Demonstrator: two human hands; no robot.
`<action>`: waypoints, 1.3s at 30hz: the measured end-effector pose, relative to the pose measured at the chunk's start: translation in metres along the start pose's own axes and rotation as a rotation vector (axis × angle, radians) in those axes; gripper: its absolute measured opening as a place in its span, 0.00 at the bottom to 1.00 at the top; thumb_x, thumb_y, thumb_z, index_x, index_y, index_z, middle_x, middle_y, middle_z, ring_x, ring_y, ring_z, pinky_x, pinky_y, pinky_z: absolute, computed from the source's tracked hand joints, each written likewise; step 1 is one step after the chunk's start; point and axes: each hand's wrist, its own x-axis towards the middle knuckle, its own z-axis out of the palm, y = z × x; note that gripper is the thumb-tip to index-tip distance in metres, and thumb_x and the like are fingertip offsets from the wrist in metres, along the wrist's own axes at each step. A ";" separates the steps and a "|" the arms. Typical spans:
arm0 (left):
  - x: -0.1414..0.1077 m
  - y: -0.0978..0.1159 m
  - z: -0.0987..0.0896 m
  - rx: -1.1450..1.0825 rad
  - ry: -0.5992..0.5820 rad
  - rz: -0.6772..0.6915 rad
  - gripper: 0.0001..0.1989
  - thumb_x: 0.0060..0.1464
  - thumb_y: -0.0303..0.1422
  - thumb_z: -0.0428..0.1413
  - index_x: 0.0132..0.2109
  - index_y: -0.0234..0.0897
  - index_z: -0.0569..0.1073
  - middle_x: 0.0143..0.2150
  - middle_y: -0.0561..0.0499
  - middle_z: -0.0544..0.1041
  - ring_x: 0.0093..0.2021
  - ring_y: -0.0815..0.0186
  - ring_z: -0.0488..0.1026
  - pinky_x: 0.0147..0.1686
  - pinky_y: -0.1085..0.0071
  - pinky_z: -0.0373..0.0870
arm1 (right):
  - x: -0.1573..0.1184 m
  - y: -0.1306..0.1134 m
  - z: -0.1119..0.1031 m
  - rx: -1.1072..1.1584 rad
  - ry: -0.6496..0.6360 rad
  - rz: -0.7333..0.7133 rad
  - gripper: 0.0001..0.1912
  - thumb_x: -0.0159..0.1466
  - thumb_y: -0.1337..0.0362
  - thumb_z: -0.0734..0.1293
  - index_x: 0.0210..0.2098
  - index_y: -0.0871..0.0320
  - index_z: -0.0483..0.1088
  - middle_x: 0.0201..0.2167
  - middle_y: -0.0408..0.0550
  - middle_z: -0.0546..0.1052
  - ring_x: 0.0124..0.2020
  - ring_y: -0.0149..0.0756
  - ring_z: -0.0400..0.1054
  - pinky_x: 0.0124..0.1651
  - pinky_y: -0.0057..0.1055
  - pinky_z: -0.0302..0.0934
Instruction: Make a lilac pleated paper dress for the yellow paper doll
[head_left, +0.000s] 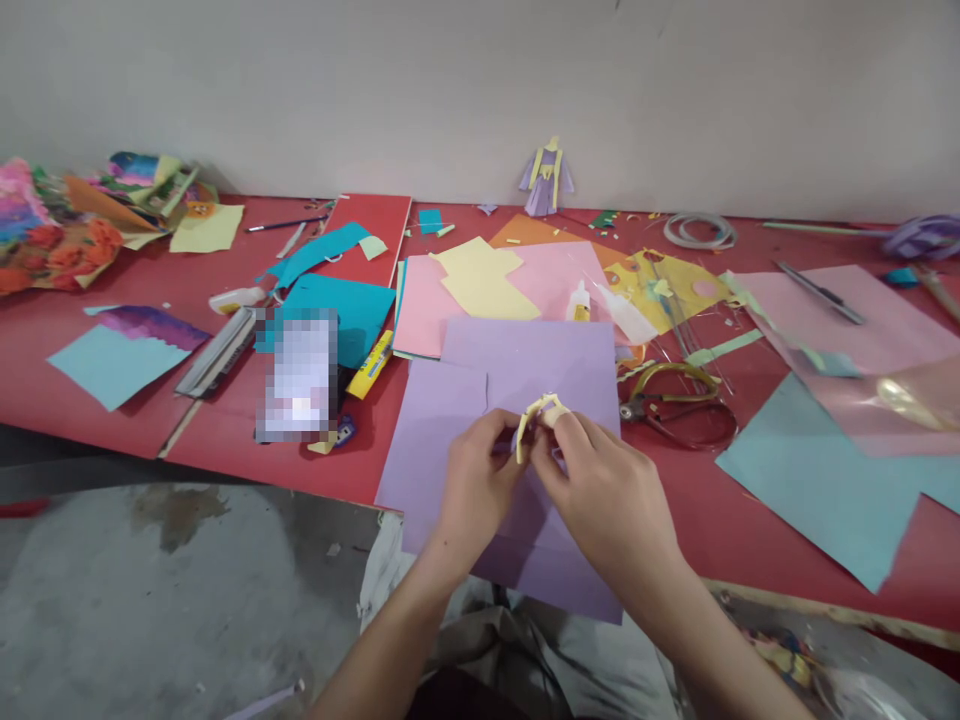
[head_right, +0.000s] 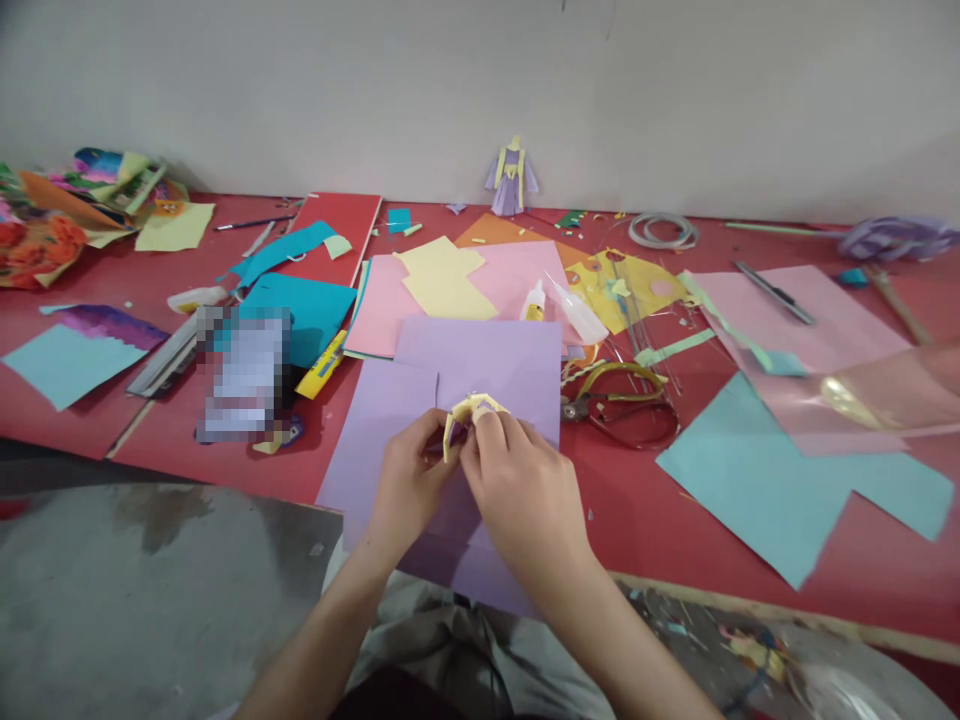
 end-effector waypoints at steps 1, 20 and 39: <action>0.000 0.000 0.000 -0.003 -0.002 0.002 0.04 0.58 0.30 0.57 0.39 0.36 0.76 0.33 0.54 0.76 0.36 0.69 0.75 0.36 0.77 0.69 | 0.000 0.001 0.000 0.021 -0.003 0.001 0.12 0.72 0.65 0.58 0.33 0.59 0.68 0.23 0.43 0.74 0.23 0.36 0.72 0.23 0.31 0.53; -0.001 -0.001 -0.001 0.046 -0.020 0.004 0.06 0.60 0.31 0.56 0.42 0.37 0.77 0.38 0.52 0.80 0.36 0.68 0.75 0.36 0.75 0.69 | 0.002 0.006 -0.001 0.072 -0.032 -0.003 0.16 0.75 0.61 0.57 0.33 0.59 0.67 0.24 0.45 0.75 0.24 0.36 0.73 0.24 0.30 0.53; 0.000 -0.001 -0.001 0.079 -0.027 0.025 0.07 0.60 0.31 0.55 0.43 0.37 0.77 0.38 0.50 0.79 0.37 0.67 0.74 0.37 0.74 0.69 | -0.002 0.010 0.000 0.131 -0.079 0.008 0.11 0.73 0.64 0.58 0.36 0.58 0.67 0.28 0.48 0.78 0.27 0.38 0.73 0.27 0.30 0.58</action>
